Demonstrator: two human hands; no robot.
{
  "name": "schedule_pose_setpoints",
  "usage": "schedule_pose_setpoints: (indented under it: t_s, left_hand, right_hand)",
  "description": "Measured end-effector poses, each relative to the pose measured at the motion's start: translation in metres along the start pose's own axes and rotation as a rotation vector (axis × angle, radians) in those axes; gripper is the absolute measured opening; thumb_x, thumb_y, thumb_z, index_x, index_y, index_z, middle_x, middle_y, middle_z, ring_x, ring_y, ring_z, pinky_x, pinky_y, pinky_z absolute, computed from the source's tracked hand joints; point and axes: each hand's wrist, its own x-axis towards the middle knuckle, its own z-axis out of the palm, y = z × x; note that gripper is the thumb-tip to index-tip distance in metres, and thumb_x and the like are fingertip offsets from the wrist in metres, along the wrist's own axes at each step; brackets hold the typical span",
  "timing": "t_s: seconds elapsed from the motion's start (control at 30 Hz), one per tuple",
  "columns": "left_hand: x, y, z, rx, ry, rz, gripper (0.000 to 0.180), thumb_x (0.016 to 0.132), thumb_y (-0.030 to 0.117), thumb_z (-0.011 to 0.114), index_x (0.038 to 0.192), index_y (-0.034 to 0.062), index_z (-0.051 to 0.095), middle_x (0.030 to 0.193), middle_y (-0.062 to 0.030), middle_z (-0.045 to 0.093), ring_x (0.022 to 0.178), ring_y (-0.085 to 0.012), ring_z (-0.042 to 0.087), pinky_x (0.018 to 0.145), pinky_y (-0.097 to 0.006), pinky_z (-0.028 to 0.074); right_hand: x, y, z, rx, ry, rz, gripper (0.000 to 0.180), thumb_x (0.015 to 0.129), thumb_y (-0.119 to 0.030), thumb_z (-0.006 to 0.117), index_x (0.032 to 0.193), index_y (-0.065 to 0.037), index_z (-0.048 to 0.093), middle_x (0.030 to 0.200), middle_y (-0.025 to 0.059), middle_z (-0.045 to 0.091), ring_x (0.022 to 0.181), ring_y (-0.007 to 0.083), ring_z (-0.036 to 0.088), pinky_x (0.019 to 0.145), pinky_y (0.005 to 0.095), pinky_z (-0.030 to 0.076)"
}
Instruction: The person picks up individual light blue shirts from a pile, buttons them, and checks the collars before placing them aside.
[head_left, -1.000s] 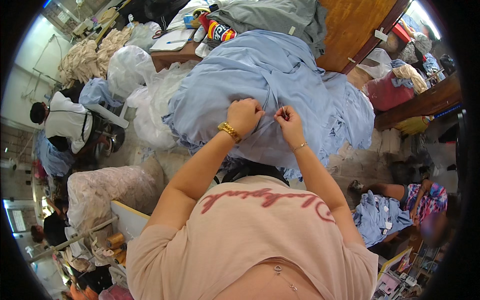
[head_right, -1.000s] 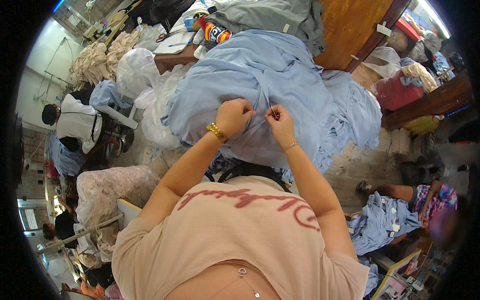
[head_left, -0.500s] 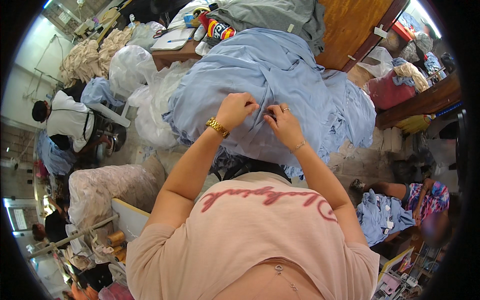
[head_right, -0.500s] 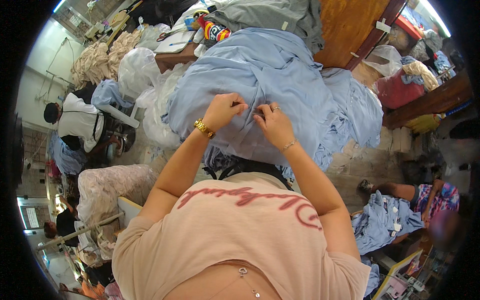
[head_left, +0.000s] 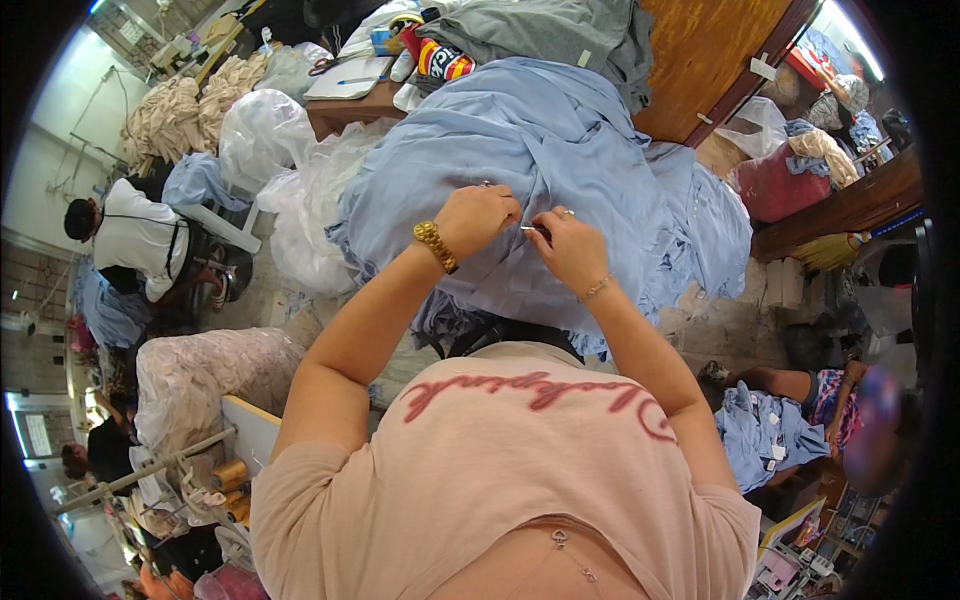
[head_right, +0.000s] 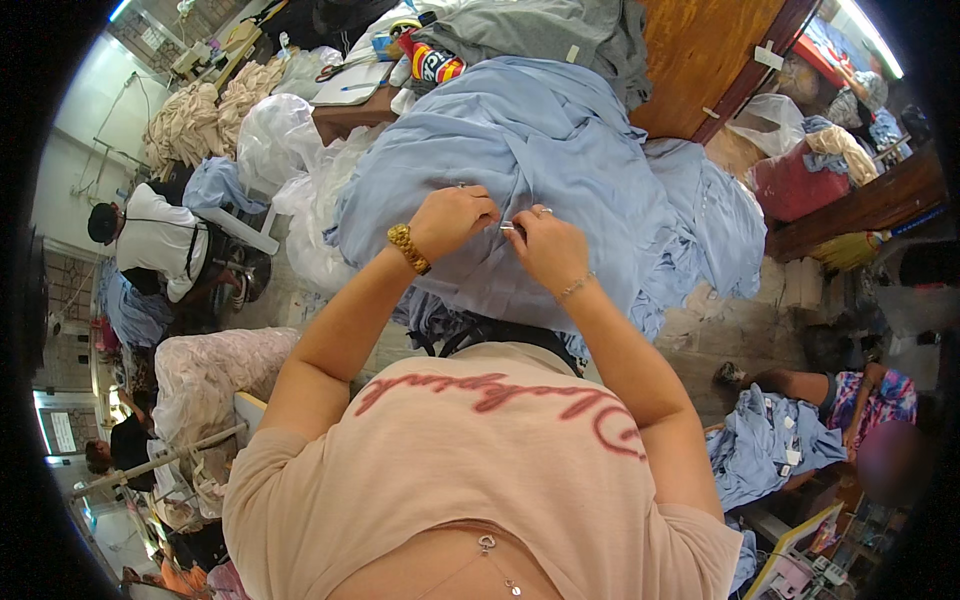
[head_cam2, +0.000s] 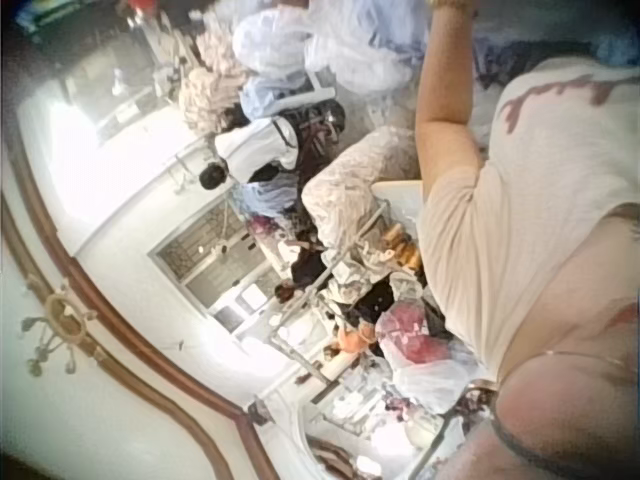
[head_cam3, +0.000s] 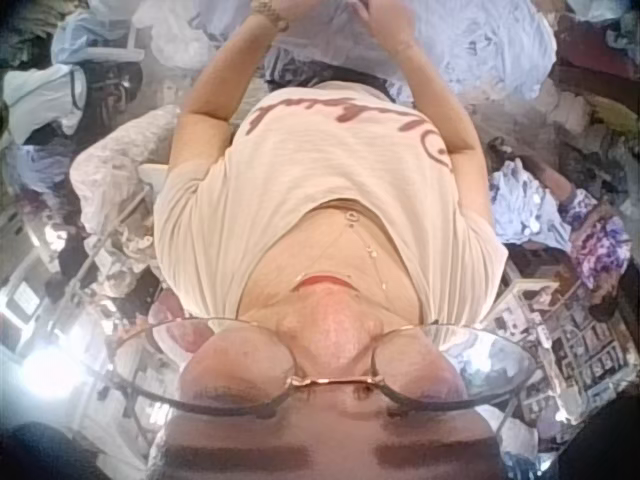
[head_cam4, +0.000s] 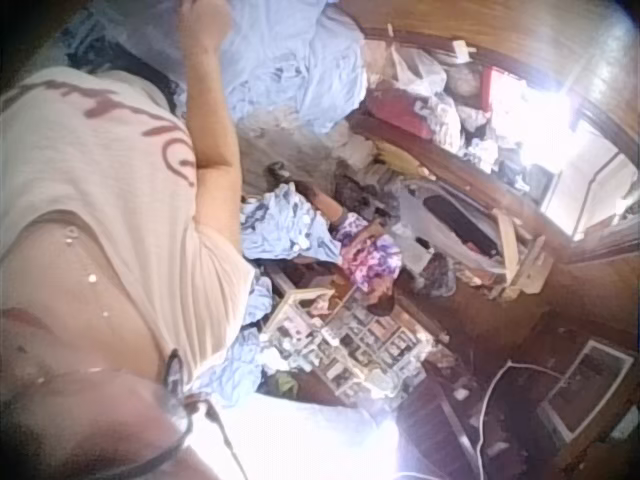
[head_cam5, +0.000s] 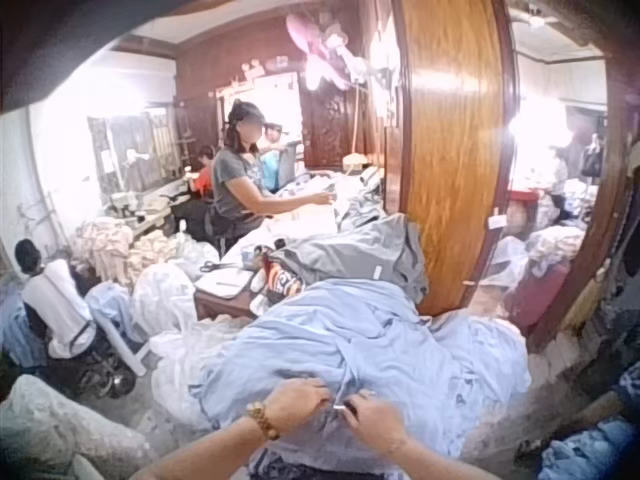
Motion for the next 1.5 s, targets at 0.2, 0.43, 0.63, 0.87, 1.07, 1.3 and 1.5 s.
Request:
schedule_pose_setpoints:
  t_s: [0.2,0.43,0.63,0.87,1.07,1.3,1.5]
  left_hand:
    - [0.001,-0.003,0.001,-0.055,0.056,0.006,0.009,0.079,0.015,0.055,0.081,0.0097,0.062,0.081,-0.0064,0.058,0.075,-0.0265,0.058,0.066,-0.035,0.047]
    - [-0.011,0.008,-0.004,0.086,0.542,-0.259,0.028,0.080,0.009,0.049,0.107,0.0105,0.057,0.117,-0.0144,0.050,0.104,-0.0324,0.049,0.087,-0.038,0.040]
    - [-0.116,-0.090,-0.031,-0.006,0.616,-0.589,0.027,0.081,0.017,0.055,0.107,0.0101,0.058,0.114,-0.0116,0.053,0.105,-0.0266,0.049,0.086,-0.033,0.039]
    - [-0.153,-0.099,-0.051,-0.868,0.393,-1.009,0.024,0.085,0.027,0.057,0.089,0.0043,0.063,0.075,0.0013,0.055,0.063,-0.0068,0.048,0.063,-0.020,0.039]
    - [-0.126,-0.094,-0.053,-1.043,0.178,-0.922,0.024,0.083,0.027,0.061,0.089,0.0043,0.056,0.064,0.0014,0.052,0.051,-0.0044,0.043,0.045,-0.019,0.032]
    - [-0.130,-0.097,-0.042,-0.858,0.134,-0.902,0.029,0.082,0.023,0.063,0.099,0.0022,0.052,0.075,-0.0013,0.055,0.060,-0.0074,0.049,0.051,-0.021,0.038]
    - [-0.141,-0.109,-0.022,-1.190,0.250,-0.878,0.021,0.084,0.015,0.059,0.099,0.0014,0.055,0.079,-0.0019,0.059,0.068,-0.0104,0.055,0.057,-0.023,0.044]
  right_hand:
    - [0.010,-0.009,-0.008,-0.086,-0.128,0.000,0.018,0.080,-0.029,0.057,0.084,-0.012,0.063,0.084,0.0050,0.060,0.072,0.0268,0.060,0.059,0.0366,0.047]
    - [-0.018,0.032,-0.008,0.237,0.224,0.175,0.027,0.081,-0.032,0.060,0.089,-0.006,0.060,0.082,0.0115,0.061,0.074,0.0261,0.060,0.066,0.0349,0.047]
    - [-0.132,0.158,0.018,0.576,0.296,0.761,0.032,0.085,-0.025,0.055,0.106,-0.002,0.054,0.088,0.0102,0.062,0.056,0.0175,0.055,0.052,0.0288,0.044]
    - [-0.164,0.143,0.021,1.200,0.373,1.216,0.018,0.084,-0.024,0.058,0.089,-0.007,0.054,0.060,0.0007,0.048,0.036,0.0091,0.039,0.032,0.0239,0.030]
    - [-0.159,0.133,-0.003,1.374,0.361,1.324,0.019,0.080,-0.021,0.064,0.083,-0.007,0.051,0.055,-0.0016,0.042,0.035,0.0092,0.035,0.032,0.0227,0.028]
    - [-0.194,0.134,-0.010,1.117,0.552,1.124,0.019,0.078,-0.018,0.068,0.078,-0.008,0.051,0.052,-0.0025,0.040,0.035,0.0094,0.035,0.035,0.0248,0.030]
    - [-0.182,0.126,-0.030,1.422,0.727,1.131,0.020,0.077,-0.015,0.068,0.079,-0.009,0.049,0.051,-0.0029,0.041,0.036,0.0098,0.039,0.035,0.0238,0.030]
